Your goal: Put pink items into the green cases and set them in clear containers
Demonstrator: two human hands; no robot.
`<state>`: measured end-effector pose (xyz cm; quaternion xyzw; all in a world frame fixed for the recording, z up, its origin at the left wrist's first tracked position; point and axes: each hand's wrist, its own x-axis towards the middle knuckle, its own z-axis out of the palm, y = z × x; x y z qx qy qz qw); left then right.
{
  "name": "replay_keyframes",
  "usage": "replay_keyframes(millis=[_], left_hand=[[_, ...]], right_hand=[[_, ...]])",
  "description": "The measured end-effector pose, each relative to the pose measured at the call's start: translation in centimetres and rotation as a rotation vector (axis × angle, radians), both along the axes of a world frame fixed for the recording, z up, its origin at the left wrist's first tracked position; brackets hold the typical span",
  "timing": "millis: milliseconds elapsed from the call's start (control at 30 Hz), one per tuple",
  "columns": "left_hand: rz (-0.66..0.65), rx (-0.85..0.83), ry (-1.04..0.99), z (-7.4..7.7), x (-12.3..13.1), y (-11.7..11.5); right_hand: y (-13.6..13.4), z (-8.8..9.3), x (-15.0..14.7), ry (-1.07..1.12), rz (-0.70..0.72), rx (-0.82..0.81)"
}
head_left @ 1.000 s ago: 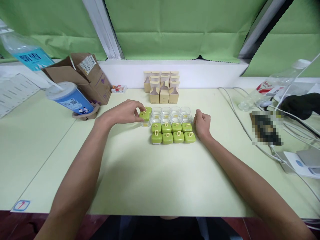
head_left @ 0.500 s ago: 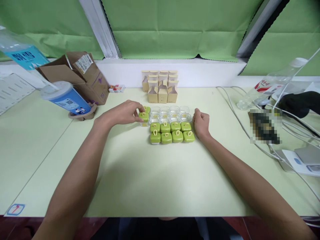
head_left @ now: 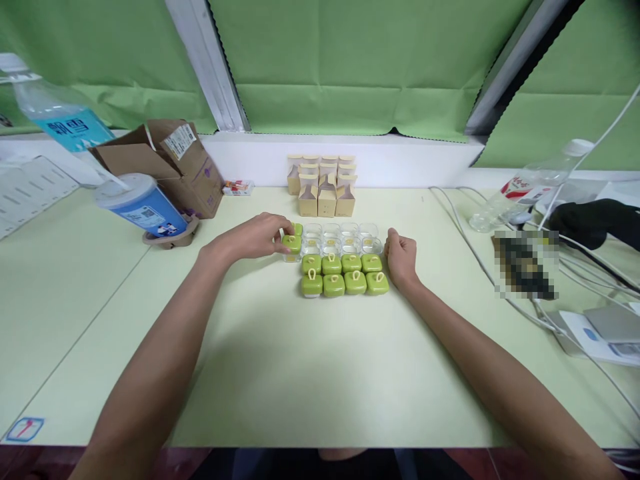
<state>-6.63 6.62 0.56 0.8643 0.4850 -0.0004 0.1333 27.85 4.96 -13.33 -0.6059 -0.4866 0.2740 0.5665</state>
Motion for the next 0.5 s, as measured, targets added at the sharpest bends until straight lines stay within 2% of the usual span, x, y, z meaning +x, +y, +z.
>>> replay_keyframes(millis=[200, 500], left_hand=[[0.013, -0.021, -0.003, -0.14, -0.15, 0.14], [-0.024, 0.027, 0.095, -0.65, -0.09, 0.55]], right_hand=[[-0.04, 0.09, -0.07, -0.005, 0.001, 0.004], [-0.29, 0.47, -0.15, -0.017, -0.005, -0.004]])
